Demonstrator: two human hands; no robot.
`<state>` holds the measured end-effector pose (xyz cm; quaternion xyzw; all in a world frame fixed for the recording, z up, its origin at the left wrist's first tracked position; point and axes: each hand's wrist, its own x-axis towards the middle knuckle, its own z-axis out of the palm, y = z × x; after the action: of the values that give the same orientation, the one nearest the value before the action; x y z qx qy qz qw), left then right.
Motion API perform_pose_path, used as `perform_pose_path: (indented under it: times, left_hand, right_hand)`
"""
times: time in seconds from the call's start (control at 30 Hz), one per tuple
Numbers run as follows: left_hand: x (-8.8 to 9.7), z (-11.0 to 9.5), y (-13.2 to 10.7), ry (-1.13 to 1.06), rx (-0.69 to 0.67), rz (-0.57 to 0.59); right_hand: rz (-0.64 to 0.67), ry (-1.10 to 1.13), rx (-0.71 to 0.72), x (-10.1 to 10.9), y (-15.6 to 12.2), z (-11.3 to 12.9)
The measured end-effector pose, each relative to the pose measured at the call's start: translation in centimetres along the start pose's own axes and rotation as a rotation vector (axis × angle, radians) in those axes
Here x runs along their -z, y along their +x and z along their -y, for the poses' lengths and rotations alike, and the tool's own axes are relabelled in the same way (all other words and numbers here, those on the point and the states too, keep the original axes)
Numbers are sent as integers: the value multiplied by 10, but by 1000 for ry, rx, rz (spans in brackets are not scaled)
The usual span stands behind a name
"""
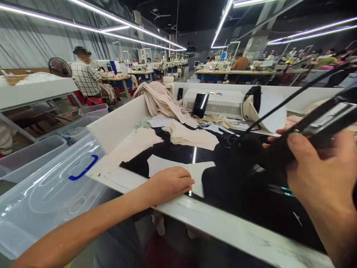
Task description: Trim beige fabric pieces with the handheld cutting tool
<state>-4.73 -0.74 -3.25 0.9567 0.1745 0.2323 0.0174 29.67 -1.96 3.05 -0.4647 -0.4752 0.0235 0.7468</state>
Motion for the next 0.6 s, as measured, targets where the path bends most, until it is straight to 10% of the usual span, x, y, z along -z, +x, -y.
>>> perform_pose_path:
  times: [0.6]
  left_hand:
    - [-11,-15,17,104,-201,149]
  right_hand:
    - [133,479,-182,-56,-88,79]
